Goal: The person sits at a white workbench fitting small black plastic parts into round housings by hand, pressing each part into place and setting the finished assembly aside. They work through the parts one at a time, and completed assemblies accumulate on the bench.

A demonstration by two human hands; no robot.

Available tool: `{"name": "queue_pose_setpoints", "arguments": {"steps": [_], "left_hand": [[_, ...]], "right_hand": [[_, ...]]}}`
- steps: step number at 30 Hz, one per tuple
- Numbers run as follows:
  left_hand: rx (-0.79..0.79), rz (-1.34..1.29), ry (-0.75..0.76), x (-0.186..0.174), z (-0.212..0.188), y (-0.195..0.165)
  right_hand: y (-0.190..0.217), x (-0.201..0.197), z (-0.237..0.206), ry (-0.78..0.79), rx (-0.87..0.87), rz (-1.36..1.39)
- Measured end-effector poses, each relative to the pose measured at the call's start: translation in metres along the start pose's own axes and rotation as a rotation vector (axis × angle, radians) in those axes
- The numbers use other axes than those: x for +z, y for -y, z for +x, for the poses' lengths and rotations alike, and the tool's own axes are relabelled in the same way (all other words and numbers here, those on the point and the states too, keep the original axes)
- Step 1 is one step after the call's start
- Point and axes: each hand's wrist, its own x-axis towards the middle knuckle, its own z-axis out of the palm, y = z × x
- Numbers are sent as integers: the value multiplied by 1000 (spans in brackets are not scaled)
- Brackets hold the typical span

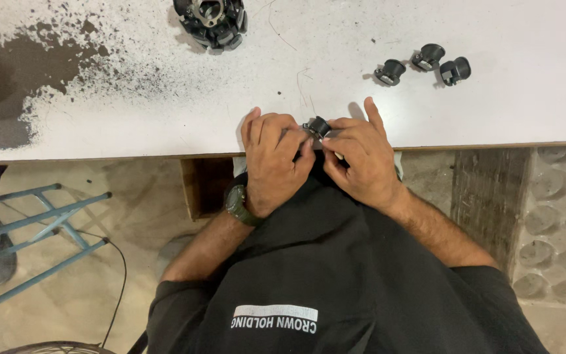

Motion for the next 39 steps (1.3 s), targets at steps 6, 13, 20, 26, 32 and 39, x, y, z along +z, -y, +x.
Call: {"name": "queue_pose_setpoints", "arguments": {"steps": [6,13,20,26,32,39], "left_hand": [[-26,-26,-6,-1,-2,1],[-5,-53,9,-2,-4,7],[9,-13,-9,-11,-1,3],[174,-132,134,-36,19,3],[61,-3,317,-41,40,0],[31,-114,270,-40,33,-3]], "right_hand": [[0,4,-5,-37,-140,-4],[2,9,-1,-34,-119,-28],[6,5,4,14,-82,-30],[9,-21,8,-22,-3,-221],[9,-14,20,90,117,-241],[4,-16,15,97,108,-220]]}}
